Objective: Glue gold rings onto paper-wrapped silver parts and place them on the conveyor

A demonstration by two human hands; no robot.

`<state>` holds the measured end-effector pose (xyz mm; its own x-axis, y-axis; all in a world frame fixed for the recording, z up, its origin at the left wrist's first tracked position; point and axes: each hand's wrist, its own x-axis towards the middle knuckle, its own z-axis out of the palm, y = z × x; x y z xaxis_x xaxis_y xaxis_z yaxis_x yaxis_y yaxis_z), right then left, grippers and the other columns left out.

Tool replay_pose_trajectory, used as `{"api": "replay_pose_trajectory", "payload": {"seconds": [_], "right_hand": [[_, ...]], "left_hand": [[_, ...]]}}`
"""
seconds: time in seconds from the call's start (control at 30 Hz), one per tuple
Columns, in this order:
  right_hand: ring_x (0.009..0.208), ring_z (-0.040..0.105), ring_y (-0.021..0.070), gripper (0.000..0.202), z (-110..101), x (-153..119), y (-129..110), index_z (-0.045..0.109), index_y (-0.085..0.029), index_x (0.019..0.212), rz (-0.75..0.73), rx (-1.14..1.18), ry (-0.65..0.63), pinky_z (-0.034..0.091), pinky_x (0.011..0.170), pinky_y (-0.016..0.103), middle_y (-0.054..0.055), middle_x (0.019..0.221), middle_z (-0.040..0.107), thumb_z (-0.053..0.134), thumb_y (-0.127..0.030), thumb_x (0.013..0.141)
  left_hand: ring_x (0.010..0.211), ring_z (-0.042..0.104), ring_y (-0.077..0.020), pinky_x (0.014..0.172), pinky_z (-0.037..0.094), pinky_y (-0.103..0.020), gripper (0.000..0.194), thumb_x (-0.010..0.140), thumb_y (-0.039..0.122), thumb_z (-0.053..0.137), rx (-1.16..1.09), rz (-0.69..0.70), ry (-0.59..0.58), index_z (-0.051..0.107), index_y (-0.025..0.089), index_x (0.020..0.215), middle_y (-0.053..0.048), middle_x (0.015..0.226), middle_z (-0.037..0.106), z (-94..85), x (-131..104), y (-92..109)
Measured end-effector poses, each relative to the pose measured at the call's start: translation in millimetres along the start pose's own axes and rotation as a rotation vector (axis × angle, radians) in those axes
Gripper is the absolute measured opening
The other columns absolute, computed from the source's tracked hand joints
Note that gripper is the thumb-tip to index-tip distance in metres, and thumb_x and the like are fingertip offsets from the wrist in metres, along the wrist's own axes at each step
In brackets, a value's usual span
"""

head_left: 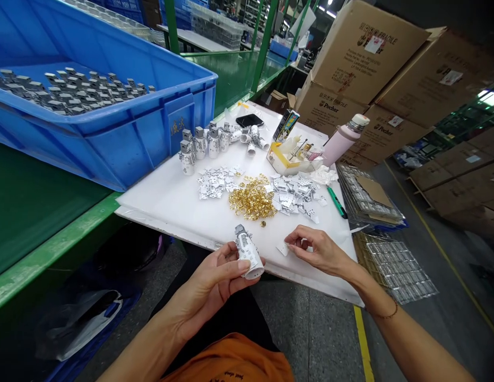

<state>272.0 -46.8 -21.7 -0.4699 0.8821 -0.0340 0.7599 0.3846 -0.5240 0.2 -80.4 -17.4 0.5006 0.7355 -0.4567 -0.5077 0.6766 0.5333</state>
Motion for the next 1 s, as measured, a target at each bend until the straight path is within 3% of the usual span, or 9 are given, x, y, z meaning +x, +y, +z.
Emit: {"api": "replay_pose_trajectory", "payload": {"seconds": [0.27, 0.43, 0.73, 1.0], "right_hand": [[0.078, 0.057, 0.0179, 0.016, 10.0, -7.9, -17.0, 0.057, -0.017, 0.098, 0.059, -0.130, 0.119, 0.047, 0.066, 0.030, 0.007, 0.089, 0.059, 0.056, -0.032, 0.092], [0.077, 0.057, 0.0222, 0.013, 17.1, 8.7, -28.1, 0.054, -0.018, 0.083, 0.095, -0.305, 0.047, 0.044, 0.068, 0.034, 0.009, 0.086, 0.059, 0.060, -0.029, 0.087], [0.064, 0.053, 0.0189, 0.015, 6.8, 34.0, -31.5, 0.046, -0.021, 0.067, 0.068, -0.440, -0.092, 0.036, 0.058, 0.030, 0.005, 0.068, 0.059, 0.060, -0.019, 0.073], [0.066, 0.054, 0.0166, 0.012, -6.6, 24.9, -33.8, 0.045, -0.021, 0.082, 0.085, -0.385, 0.026, 0.039, 0.058, 0.027, 0.001, 0.074, 0.058, 0.056, -0.020, 0.081]], "left_hand": [[0.095, 0.068, -0.0177, 0.084, 0.057, -0.027, 0.037, 0.075, 0.009, 0.071, -0.011, -0.002, 0.020, 0.061, 0.013, 0.111, -0.009, 0.106, 0.070, 2.0, 1.9, -1.1], [0.097, 0.068, -0.0195, 0.085, 0.057, -0.029, 0.037, 0.075, 0.010, 0.070, 0.008, -0.008, 0.011, 0.060, 0.012, 0.111, -0.011, 0.108, 0.070, 5.5, 0.6, -3.5], [0.094, 0.070, -0.0203, 0.082, 0.058, -0.028, 0.038, 0.073, 0.008, 0.073, -0.018, -0.001, 0.062, 0.061, 0.013, 0.109, -0.009, 0.105, 0.073, 1.1, -4.6, 0.1], [0.095, 0.068, -0.0175, 0.088, 0.056, -0.028, 0.035, 0.078, 0.008, 0.069, -0.029, 0.009, 0.014, 0.060, 0.013, 0.112, -0.010, 0.110, 0.071, -0.3, -4.8, -1.0]]}}
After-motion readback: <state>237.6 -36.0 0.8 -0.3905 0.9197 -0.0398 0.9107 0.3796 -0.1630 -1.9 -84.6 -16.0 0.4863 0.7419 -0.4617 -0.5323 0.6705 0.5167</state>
